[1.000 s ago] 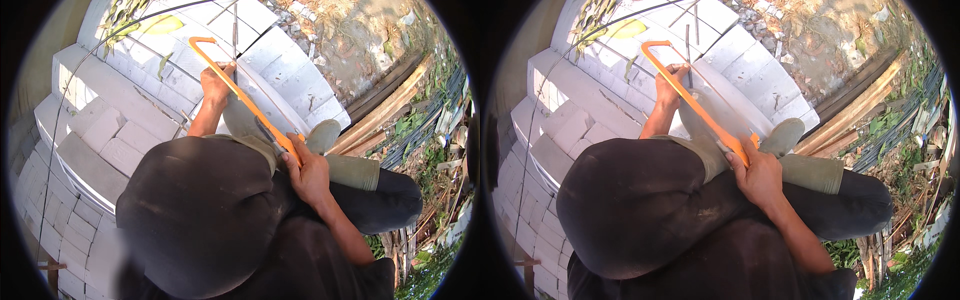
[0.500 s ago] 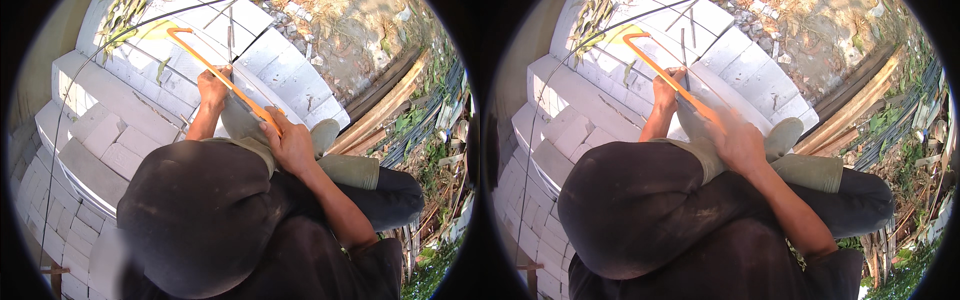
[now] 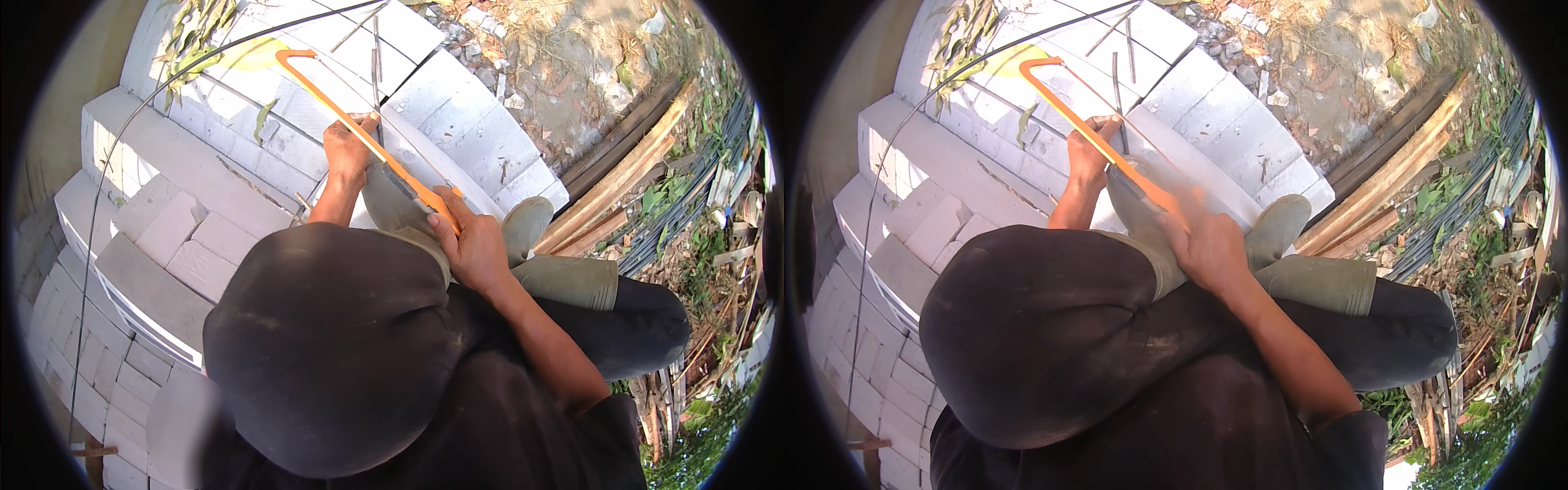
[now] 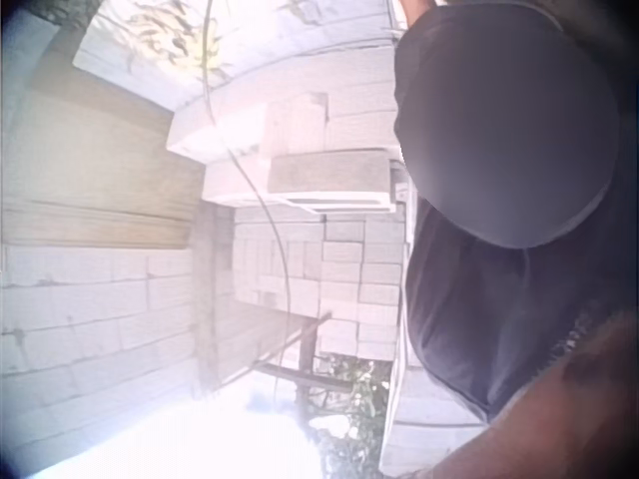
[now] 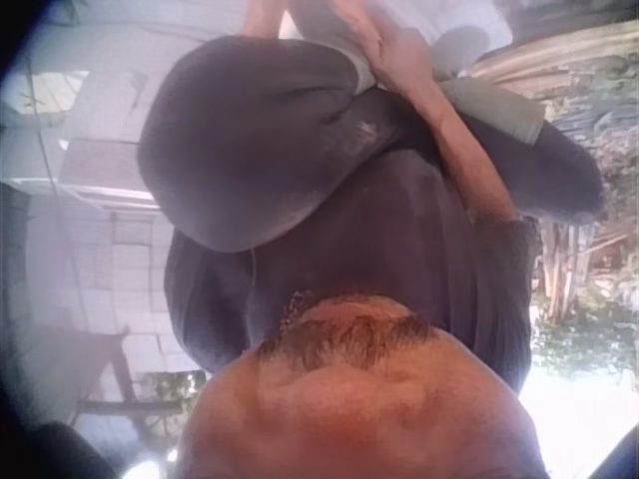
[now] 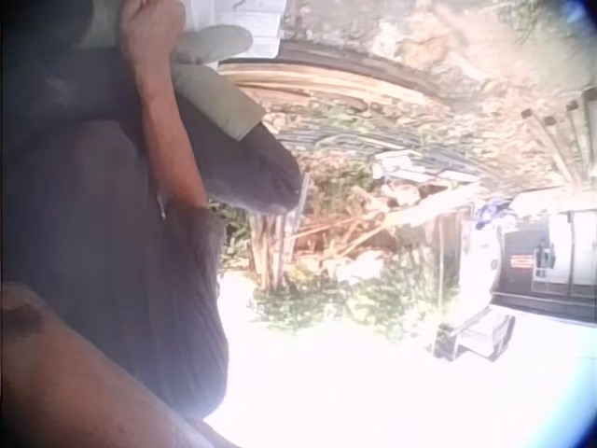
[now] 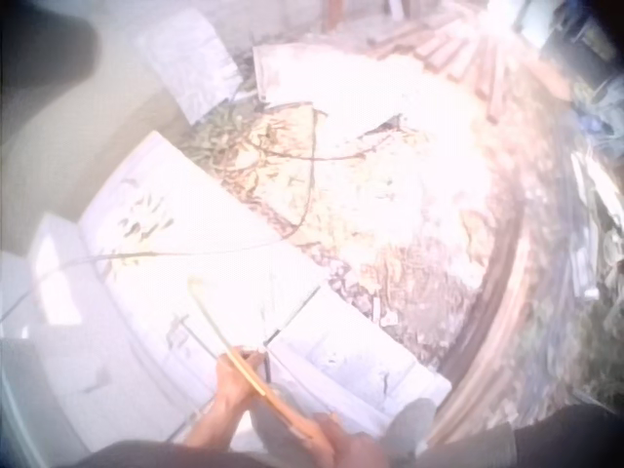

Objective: The person cuts a lightweight concrete block with a hacksaw while holding it steady with their foot. They sit on a pile of masonry blocks and continue sawing through the material throughout the clip.

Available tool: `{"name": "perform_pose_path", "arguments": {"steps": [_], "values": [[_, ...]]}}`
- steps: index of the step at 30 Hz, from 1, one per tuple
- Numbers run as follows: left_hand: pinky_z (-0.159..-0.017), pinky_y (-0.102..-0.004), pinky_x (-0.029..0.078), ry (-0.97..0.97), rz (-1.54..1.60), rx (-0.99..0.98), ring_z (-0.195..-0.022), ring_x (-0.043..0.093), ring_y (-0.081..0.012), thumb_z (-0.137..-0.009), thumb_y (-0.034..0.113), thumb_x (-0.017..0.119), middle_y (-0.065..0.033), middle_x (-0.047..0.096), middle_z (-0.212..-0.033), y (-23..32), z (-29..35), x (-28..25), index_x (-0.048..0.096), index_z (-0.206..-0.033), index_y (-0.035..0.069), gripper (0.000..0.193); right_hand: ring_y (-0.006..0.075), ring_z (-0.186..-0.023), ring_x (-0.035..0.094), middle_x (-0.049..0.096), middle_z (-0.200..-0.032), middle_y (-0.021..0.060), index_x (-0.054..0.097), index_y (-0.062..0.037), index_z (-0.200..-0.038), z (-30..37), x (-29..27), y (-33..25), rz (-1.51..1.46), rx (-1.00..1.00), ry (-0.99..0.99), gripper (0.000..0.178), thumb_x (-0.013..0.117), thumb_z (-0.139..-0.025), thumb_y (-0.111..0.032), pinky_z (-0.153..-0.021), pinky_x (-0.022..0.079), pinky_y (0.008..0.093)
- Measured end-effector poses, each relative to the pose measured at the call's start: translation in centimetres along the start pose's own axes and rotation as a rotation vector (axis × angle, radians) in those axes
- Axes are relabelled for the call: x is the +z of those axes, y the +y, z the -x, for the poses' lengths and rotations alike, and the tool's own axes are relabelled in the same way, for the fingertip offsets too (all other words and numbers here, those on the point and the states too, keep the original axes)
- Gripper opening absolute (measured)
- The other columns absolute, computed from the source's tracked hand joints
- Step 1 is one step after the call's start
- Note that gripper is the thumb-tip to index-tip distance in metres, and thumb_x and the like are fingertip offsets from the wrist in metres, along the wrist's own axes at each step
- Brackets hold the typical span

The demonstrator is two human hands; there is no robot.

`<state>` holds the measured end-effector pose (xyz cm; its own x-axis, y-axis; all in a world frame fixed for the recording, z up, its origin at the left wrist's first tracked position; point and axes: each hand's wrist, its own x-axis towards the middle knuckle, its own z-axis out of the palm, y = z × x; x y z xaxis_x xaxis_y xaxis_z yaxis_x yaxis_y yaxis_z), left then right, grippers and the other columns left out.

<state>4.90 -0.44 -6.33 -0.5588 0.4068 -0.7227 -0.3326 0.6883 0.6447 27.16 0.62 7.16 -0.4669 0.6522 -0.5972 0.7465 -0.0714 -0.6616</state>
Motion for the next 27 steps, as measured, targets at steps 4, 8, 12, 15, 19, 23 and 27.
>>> {"name": "perform_pose_path", "arguments": {"steps": [4, 8, 12, 15, 19, 23, 27], "values": [[-0.068, -0.0306, 0.048, -0.019, 0.006, 0.009, -0.073, 0.056, -0.0120, -0.089, 0.014, 0.081, -0.0041, 0.066, -0.078, 0.1, 0.0, -0.2, 0.074, -0.093, -0.004, 0.020, 0.0439, -0.066, 0.066, 0.062, -0.069, 0.0270, 0.060, -0.0045, -0.139, 0.0, 0.0, -0.5, 0.029, 0.014, -0.023, 0.051, 0.058, -0.103, -0.040, -0.064, 0.049, 0.0491], [-0.066, -0.0308, 0.048, -0.075, -0.023, 0.069, -0.075, 0.056, -0.0115, -0.092, 0.023, 0.079, -0.0033, 0.066, -0.082, -0.2, -0.2, -0.6, 0.074, -0.101, -0.005, 0.029, 0.0436, -0.066, 0.065, 0.062, -0.070, 0.0266, 0.060, -0.0039, -0.140, 0.2, 0.2, -0.6, 0.049, -0.027, 0.016, 0.052, 0.058, -0.103, -0.041, -0.065, 0.050, 0.0481], [-0.066, -0.0313, 0.048, -0.064, -0.040, 0.036, -0.071, 0.058, -0.0124, -0.090, 0.021, 0.080, -0.0055, 0.068, -0.079, -0.9, -0.6, -0.9, 0.074, -0.097, -0.005, 0.028, 0.0443, -0.070, 0.066, 0.065, -0.073, 0.0272, 0.064, -0.0031, -0.134, 0.3, 0.0, -2.0, 0.017, 0.090, -0.019, 0.050, 0.060, -0.102, -0.041, -0.069, 0.052, 0.0499], [-0.066, -0.0319, 0.047, -0.057, -0.107, 0.102, -0.068, 0.057, -0.0135, -0.090, 0.025, 0.080, -0.0052, 0.067, -0.078, -0.8, -0.8, -0.5, 0.074, -0.099, -0.006, 0.033, 0.0473, -0.073, 0.066, 0.066, -0.074, 0.0277, 0.067, -0.0027, -0.131, 0.5, -0.2, -1.8, -0.080, 0.103, 0.057, 0.050, 0.063, -0.100, -0.042, -0.069, 0.052, 0.0521], [-0.068, -0.0334, 0.047, -0.168, -0.157, 0.061, -0.073, 0.059, -0.0152, -0.087, 0.028, 0.080, -0.0077, 0.068, -0.079, -0.3, -1.1, -1.2, 0.075, -0.098, -0.005, 0.035, 0.0473, -0.072, 0.065, 0.064, -0.071, 0.0281, 0.063, -0.0070, -0.138, 0.8, -0.4, -1.7, 0.148, 0.107, -0.005, 0.051, 0.061, -0.101, -0.043, -0.069, 0.052, 0.0520], [-0.067, -0.0326, 0.048, -0.059, 0.006, 0.089, -0.069, 0.058, -0.0141, -0.085, 0.021, 0.083, -0.0073, 0.068, -0.076, -0.9, -1.0, -1.0, 0.073, -0.092, -0.004, 0.028, 0.0468, -0.073, 0.065, 0.063, -0.067, 0.0263, 0.060, -0.0099, -0.142, 0.5, -0.4, -3.7, 0.131, 0.178, -0.026, 0.053, 0.057, -0.103, -0.045, -0.070, 0.052, 0.0530], [-0.066, -0.0326, 0.048, -0.049, -0.025, 0.056, -0.068, 0.058, -0.0131, -0.085, 0.019, 0.082, -0.0066, 0.067, -0.074, -0.4, -0.8, -0.3, 0.073, -0.091, -0.004, 0.026, 0.0469, -0.072, 0.065, 0.063, -0.067, 0.0249, 0.057, -0.0089, -0.145, 0.7, -0.8, -5.2, 0.192, 0.219, -0.063, 0.056, 0.057, -0.103, -0.047, -0.072, 0.052, 0.0518]]}}
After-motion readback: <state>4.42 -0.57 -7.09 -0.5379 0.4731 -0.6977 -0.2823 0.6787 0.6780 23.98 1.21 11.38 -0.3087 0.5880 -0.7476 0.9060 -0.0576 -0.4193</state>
